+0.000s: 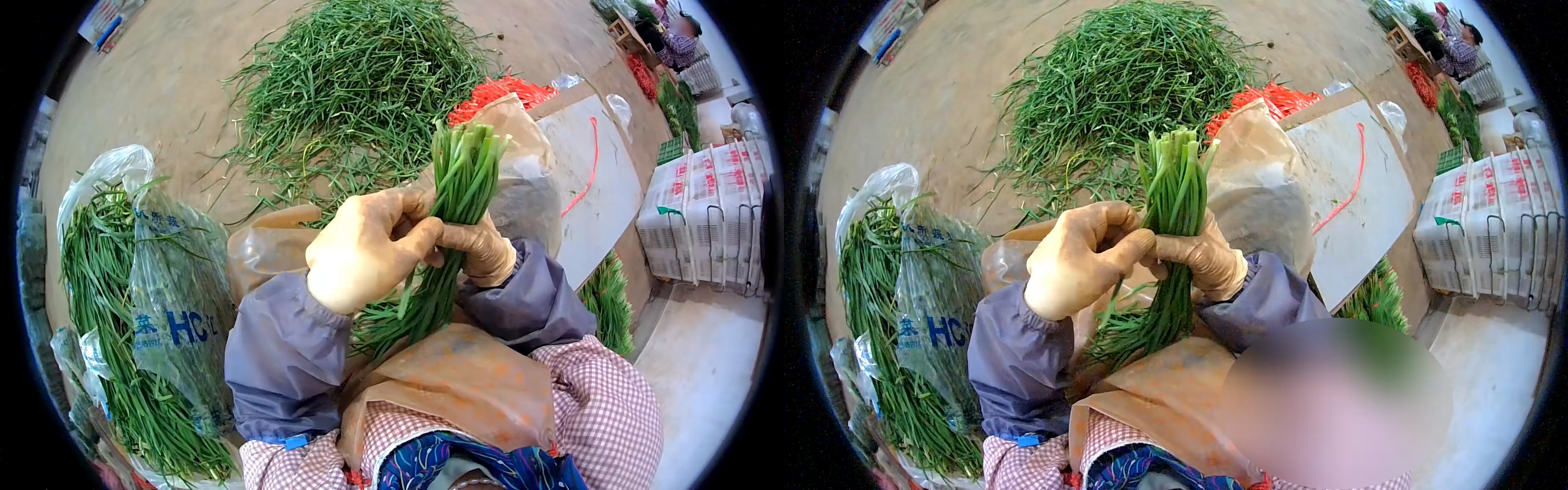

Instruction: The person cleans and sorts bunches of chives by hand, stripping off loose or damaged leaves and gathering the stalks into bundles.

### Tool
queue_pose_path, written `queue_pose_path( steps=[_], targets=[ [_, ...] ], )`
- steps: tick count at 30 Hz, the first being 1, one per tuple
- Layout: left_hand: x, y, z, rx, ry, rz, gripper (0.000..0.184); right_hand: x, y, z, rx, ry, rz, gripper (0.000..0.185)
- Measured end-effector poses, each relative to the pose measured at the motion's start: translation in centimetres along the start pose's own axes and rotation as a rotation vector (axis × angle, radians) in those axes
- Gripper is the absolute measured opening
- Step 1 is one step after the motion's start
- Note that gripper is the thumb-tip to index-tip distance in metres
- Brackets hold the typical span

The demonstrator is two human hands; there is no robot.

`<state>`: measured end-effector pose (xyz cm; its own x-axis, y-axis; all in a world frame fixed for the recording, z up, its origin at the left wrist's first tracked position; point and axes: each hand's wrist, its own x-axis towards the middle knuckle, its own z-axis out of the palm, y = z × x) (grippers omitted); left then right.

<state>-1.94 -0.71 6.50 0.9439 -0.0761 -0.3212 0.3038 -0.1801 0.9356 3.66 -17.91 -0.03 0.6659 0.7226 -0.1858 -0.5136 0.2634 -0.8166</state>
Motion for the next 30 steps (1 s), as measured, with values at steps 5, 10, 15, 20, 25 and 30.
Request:
queue_pose_path(
  steps=[5, 10, 15, 20, 25, 30],
  targets=[
    [-1.2, 0.5, -2.4, -0.434, -0.253, -0.046, 0.017, 0.3, 0.9, -0.6, -0.032, -0.017, 0.075, 0.027],
    [-1.5, -1.0, -2.2, -0.498, -0.311, 0.295, 0.02, 1.0, 1.9, 0.4, -0.181, 0.037, -0.021, 0.026],
    [-2.7, -2.5, -2.2, -0.495, -0.373, 0.278, 0.019, 1.0, 2.1, 0.7, -0.122, -0.021, -0.025, 0.03],
    [-4.8, -0.1, -2.3, -0.072, -0.847, 0.393, 0.021, 1.0, 1.4, -0.5, 0.297, 0.215, 0.152, 0.025],
    [-5.7, -2.6, -3.1, 0.265, -0.135, 0.2, 0.036, 0.0, 0.6, -0.2, 0.508, -0.179, 0.064, 0.024],
    [-3.8, -3.2, -1.5, -0.011, 0.033, 0.419, 0.037, 1.2, -0.9, -0.8, 0.572, -0.328, -0.308, 0.026]
  ],
)
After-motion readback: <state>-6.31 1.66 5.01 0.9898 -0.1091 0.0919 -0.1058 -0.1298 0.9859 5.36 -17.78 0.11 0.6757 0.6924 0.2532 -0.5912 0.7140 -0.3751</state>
